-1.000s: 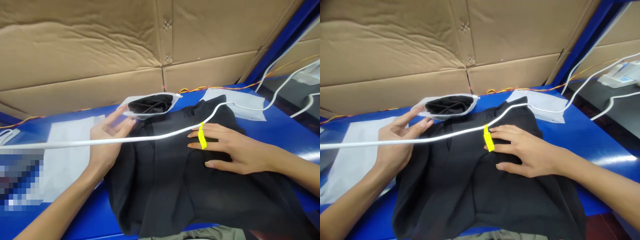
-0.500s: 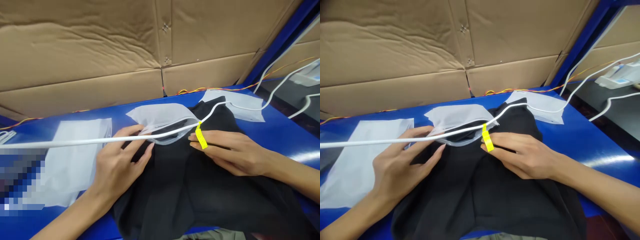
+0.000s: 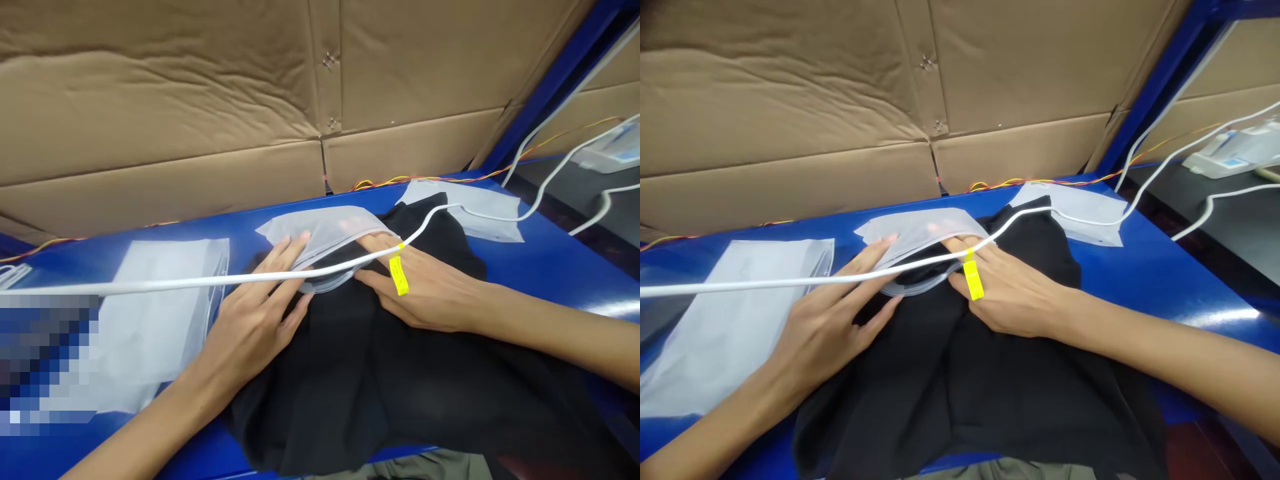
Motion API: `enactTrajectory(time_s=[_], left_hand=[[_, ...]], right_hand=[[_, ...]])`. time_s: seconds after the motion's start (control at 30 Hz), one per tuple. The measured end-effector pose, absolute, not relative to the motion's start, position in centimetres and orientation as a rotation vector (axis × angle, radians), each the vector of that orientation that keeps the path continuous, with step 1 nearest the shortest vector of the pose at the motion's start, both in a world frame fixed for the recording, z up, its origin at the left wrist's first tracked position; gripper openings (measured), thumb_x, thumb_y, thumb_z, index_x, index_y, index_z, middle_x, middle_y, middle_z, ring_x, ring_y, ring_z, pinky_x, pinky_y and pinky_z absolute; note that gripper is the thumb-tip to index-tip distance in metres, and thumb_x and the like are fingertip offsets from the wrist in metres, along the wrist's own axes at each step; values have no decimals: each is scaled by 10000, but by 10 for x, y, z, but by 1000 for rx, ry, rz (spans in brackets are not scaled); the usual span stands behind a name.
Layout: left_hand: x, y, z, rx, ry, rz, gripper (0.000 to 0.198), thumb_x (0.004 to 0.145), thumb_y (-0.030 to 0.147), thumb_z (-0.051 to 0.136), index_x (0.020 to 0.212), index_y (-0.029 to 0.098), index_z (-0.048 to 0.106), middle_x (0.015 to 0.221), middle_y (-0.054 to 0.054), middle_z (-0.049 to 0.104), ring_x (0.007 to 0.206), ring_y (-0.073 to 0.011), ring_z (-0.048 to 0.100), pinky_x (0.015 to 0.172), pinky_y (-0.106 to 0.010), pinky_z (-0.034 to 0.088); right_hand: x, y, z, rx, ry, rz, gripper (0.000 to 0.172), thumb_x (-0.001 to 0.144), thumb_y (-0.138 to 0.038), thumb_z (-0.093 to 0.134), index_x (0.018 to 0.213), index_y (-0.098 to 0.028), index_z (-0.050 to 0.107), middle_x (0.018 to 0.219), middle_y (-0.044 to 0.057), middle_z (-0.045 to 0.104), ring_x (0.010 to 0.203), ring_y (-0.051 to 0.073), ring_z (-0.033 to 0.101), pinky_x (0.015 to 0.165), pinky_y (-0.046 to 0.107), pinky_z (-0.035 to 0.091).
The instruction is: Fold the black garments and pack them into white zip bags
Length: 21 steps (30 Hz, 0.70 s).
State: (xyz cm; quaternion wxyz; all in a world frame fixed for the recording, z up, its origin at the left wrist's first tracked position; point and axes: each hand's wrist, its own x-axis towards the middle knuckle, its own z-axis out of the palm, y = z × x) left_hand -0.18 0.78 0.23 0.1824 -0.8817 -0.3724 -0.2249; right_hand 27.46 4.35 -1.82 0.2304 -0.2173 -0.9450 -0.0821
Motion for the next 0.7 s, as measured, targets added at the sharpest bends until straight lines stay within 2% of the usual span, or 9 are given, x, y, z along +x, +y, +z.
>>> enactTrajectory(time_s=[0.17, 0.23, 0.33, 0.43, 0.57, 0.7], left_hand=[[-2, 8, 2, -2498, -1021, -661, 497, 1033, 145, 620, 1523, 161, 532, 1581, -120, 602, 1466, -286, 582, 1210, -361, 510], [-2, 7, 3, -2494, -989, -642, 596, 1030, 134, 624, 1600, 167, 455, 1573, -126, 610, 1467, -298, 581, 1217, -378, 506], [-1, 6, 4, -2501, -981, -610, 758, 1041, 138, 606, 1713, 206, 262, 1576, -147, 603, 1456, -323, 589, 1219, -432, 512], [-1, 7, 4, -2536, -983, -583, 838, 1043, 125, 583, 1745, 234, 139, 1572, -160, 604, 1486, -360, 550, 1216, -511, 518], [-1, 8, 4, -2571, -1015, -576, 880, 1016, 89, 589, 1746, 238, 122, 1613, -177, 556, 1588, -426, 372, 1207, -625, 499], [0, 9, 2, -2617, -1044, -575, 852, 1024, 97, 559, 1743, 230, 123, 1692, -175, 452, 1607, -395, 349, 1240, -585, 475]], right_hand=[[271, 47, -21, -611, -2594, -176, 342, 948, -91, 502, 1246, -56, 666, 1352, 296, 606, 1270, 393, 595, 1023, 610, 557], [273, 46, -24, -627, -2580, -136, 389, 936, -105, 532, 1303, -69, 654, 1351, 284, 610, 1240, 380, 604, 994, 587, 571], [274, 42, -28, -669, -2614, -141, 533, 929, -115, 547, 1460, -115, 599, 1494, 290, 535, 1354, 413, 538, 1033, 649, 531], [272, 40, -30, -712, -2649, -160, 556, 921, -115, 551, 1474, -142, 605, 1635, 273, 431, 1465, 436, 458, 1093, 694, 479], [269, 38, -28, -726, -2649, -187, 504, 951, -119, 509, 1441, -41, 600, 1667, 305, 407, 1502, 440, 440, 1147, 707, 446], [269, 38, -28, -676, -2587, -165, 477, 994, -146, 493, 1445, -9, 569, 1640, 281, 469, 1516, 421, 440, 1183, 675, 455]])
